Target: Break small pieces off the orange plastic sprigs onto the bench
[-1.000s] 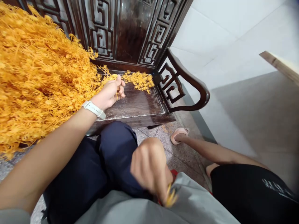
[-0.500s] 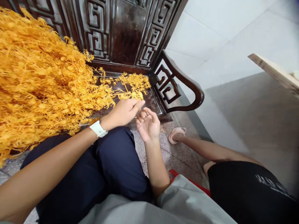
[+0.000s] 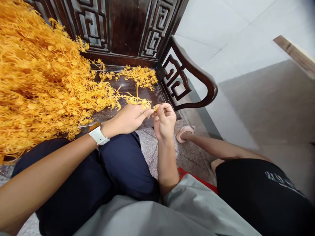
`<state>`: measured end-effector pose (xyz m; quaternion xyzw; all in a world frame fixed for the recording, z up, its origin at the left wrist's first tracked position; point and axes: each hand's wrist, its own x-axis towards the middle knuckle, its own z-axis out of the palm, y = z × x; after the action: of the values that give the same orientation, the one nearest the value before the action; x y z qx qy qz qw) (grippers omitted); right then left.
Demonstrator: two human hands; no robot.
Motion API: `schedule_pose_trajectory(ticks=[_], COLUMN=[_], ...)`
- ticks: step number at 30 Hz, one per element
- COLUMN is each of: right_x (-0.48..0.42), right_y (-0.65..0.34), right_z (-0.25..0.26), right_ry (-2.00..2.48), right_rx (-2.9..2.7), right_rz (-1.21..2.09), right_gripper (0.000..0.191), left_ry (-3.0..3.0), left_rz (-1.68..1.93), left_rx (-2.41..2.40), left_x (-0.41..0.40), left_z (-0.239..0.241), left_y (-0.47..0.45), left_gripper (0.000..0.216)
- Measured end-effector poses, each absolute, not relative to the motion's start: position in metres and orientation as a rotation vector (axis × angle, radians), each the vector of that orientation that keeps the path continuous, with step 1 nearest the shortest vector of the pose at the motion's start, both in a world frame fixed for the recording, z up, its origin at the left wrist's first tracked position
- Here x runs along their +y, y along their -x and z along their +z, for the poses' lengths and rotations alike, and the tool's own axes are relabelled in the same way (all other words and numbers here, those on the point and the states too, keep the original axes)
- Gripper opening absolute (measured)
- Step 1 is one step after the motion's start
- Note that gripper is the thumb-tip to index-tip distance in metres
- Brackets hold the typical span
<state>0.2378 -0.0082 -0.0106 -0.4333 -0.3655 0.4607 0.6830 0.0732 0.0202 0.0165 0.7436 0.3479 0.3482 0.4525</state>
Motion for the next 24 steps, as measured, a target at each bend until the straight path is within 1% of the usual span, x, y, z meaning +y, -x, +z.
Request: schedule_pose_trajectory(ticks=[5, 9, 11, 13, 14, 16, 18, 19, 20, 22, 23, 24], right_x=[0.006, 0.039, 0.058, 0.069, 0.068, 0.055, 0.028, 0.012, -0.002, -0.023, -0.026, -0.025], right_y=[-0.227, -0.225, -0.236, -0.253, -0.262, -0.281, -0.297, -0.304, -0.310, -0.318, -0.320, -0.319], right_z=[-0.018, -0.040, -0.051, -0.055, -0.054, -0.042, -0.023, -0.012, -0.003, 0.010, 0.012, 0.010], right_ry=[1.092, 1.047, 1.064, 1.124, 1.139, 1.066, 0.846, 0.659, 0.417, -0.014, -0.133, -0.152], right_rx=[-0.686, -0.712, -0.667, -0.625, -0.657, -0.855, -1.193, -1.375, -1.539, -1.773, -1.793, -1.711], right_rz=[0.930, 0.789, 0.710, 0.706, 0.758, 0.933, 1.153, 1.258, 1.381, 1.652, 1.777, 1.867], right_gripper=[0.029, 0.033, 0.038, 0.042, 0.042, 0.035, 0.022, 0.017, 0.016, 0.018, 0.020, 0.021], left_ry=[-1.795, -1.889, -2.013, -2.119, -2.152, -2.150, -2.044, -1.955, -1.852, -1.654, -1.574, -1.512], left_rz=[0.854, 0.884, 0.821, 0.750, 0.728, 0.767, 0.886, 0.952, 1.008, 1.062, 1.058, 1.044], left_rx=[0.880, 0.970, 0.822, 0.606, 0.540, 0.566, 0.713, 0.789, 0.851, 0.918, 0.928, 0.931], left_x=[0.020, 0.016, 0.006, -0.006, -0.009, -0.008, 0.003, 0.012, 0.021, 0.037, 0.042, 0.047], left_z=[0.012, 0.015, 0.020, 0.024, 0.024, 0.022, 0.017, 0.015, 0.013, 0.011, 0.011, 0.011], left_y=[-0.084, -0.084, -0.081, -0.078, -0.076, -0.071, -0.064, -0.061, -0.057, -0.052, -0.051, -0.051], left_gripper=[0.048, 0.051, 0.047, 0.039, 0.038, 0.038, 0.041, 0.043, 0.045, 0.048, 0.049, 0.050])
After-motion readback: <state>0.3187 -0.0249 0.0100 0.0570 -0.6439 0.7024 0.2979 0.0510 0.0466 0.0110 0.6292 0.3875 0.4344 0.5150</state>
